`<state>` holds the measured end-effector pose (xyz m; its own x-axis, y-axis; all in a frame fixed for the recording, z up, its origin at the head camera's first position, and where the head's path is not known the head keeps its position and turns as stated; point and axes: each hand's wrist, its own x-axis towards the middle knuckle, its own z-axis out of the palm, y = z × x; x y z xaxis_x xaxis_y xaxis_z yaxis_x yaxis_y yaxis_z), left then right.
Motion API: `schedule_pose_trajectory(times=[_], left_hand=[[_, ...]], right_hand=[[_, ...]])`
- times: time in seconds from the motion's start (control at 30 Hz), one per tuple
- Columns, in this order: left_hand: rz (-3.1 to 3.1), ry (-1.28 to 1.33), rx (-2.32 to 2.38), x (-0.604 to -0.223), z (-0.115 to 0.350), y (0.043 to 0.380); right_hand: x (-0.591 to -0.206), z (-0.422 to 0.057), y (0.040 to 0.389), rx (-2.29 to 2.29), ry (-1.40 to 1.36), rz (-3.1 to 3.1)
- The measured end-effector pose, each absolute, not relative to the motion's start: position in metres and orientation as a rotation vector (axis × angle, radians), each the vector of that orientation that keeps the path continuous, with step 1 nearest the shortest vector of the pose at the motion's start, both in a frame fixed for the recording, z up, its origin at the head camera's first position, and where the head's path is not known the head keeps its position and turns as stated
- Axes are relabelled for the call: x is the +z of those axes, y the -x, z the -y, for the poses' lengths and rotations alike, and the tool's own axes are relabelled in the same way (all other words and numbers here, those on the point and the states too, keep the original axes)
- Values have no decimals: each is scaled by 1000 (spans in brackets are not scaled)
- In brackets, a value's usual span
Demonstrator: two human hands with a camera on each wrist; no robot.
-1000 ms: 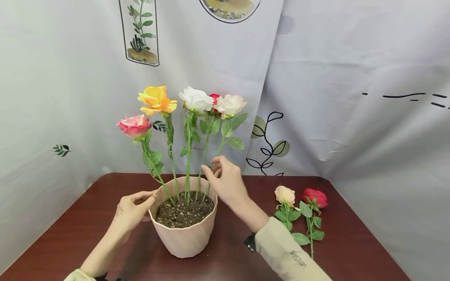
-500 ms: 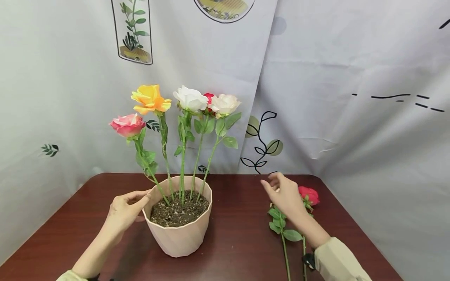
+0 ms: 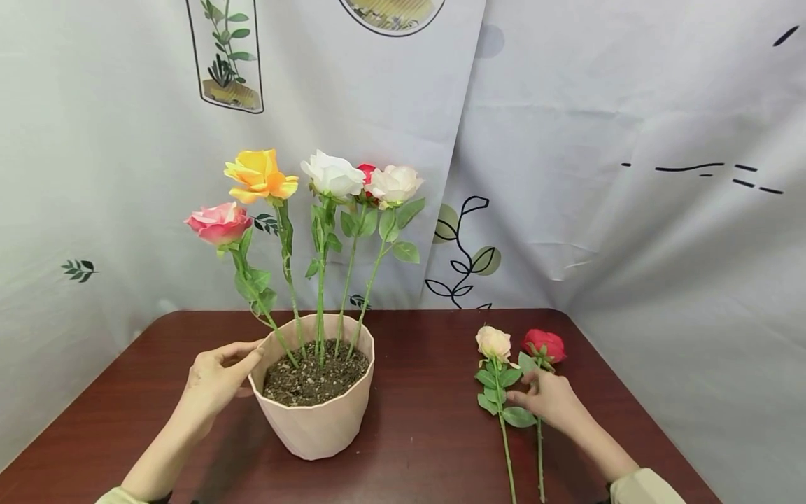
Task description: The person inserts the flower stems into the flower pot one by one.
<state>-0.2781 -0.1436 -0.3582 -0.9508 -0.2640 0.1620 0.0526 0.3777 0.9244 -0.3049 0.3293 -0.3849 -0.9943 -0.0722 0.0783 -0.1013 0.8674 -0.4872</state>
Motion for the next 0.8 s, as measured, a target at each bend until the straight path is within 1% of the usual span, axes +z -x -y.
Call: schedule_pose_trajectory(times=[0.23, 0.4, 0.6, 0.8], left_hand=[[2364, -204, -1600, -359, 143, 278], [2361, -208, -1600, -357, 143, 277], [2360, -205, -1606, -357, 143, 278], [2363, -200, -1600, -357, 143, 278]], right_hand=[[-404, -327, 297, 893, -117, 3079], [-414, -312, 296, 824, -118, 3092], [-417, -303, 297, 715, -75, 3144], [-418, -303, 297, 784, -23, 3124]])
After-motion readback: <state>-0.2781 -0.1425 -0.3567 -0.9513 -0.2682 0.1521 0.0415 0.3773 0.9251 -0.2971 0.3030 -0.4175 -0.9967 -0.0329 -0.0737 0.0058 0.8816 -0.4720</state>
